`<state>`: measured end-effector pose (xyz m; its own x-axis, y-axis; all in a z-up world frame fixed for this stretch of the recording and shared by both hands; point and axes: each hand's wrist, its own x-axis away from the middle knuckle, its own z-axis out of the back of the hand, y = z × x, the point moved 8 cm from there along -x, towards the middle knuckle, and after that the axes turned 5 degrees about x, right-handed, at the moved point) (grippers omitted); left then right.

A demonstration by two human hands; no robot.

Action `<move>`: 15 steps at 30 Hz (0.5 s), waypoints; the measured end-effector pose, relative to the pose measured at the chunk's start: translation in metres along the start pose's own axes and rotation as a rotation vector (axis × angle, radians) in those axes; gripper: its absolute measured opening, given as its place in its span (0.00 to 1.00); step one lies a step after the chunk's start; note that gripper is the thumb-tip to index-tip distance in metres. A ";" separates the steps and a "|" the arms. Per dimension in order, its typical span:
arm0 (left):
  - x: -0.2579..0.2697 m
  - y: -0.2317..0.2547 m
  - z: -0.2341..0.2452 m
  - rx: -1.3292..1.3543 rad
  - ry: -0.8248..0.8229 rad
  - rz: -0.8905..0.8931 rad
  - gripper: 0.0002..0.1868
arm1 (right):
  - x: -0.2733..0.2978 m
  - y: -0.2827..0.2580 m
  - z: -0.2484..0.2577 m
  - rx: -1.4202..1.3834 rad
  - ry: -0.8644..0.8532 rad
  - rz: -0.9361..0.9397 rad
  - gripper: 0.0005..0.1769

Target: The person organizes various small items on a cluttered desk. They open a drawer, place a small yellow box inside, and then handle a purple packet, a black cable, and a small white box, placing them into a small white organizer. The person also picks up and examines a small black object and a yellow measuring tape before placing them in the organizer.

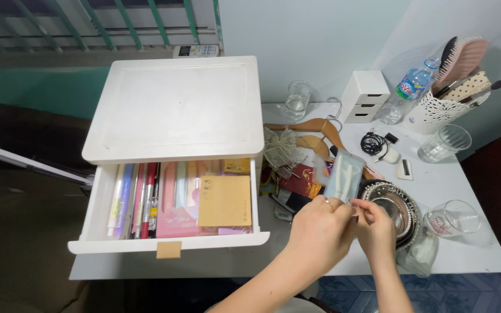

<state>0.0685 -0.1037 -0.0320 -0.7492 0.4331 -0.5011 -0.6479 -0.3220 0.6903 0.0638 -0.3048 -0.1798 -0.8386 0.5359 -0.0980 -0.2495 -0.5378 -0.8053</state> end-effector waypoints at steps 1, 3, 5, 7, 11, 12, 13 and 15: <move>-0.004 -0.017 -0.015 0.046 -0.016 0.075 0.09 | -0.008 0.012 -0.005 -0.034 -0.025 -0.011 0.15; -0.009 -0.054 -0.042 0.045 -0.023 0.191 0.12 | -0.022 0.036 -0.011 -0.098 -0.073 -0.033 0.24; -0.007 -0.090 -0.068 0.014 -0.023 0.313 0.16 | -0.029 0.062 -0.020 -0.067 -0.145 -0.144 0.29; -0.001 -0.119 -0.090 0.033 -0.021 0.431 0.18 | -0.033 0.079 -0.026 -0.068 -0.192 -0.201 0.32; 0.001 -0.163 -0.122 0.142 0.016 0.607 0.18 | -0.042 0.100 -0.033 -0.191 -0.245 -0.278 0.33; 0.005 -0.174 -0.131 0.209 0.004 0.709 0.18 | -0.044 0.106 -0.033 -0.234 -0.258 -0.316 0.33; 0.008 -0.184 -0.138 0.275 -0.008 0.810 0.18 | -0.045 0.111 -0.034 -0.310 -0.279 -0.346 0.33; 0.009 -0.194 -0.144 0.271 0.005 0.851 0.17 | -0.050 0.118 -0.039 -0.464 -0.321 -0.399 0.32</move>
<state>0.1677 -0.1585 -0.2450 -0.9625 0.1344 0.2358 0.1826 -0.3221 0.9289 0.0953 -0.3703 -0.2927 -0.8453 0.3774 0.3781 -0.3956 0.0334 -0.9178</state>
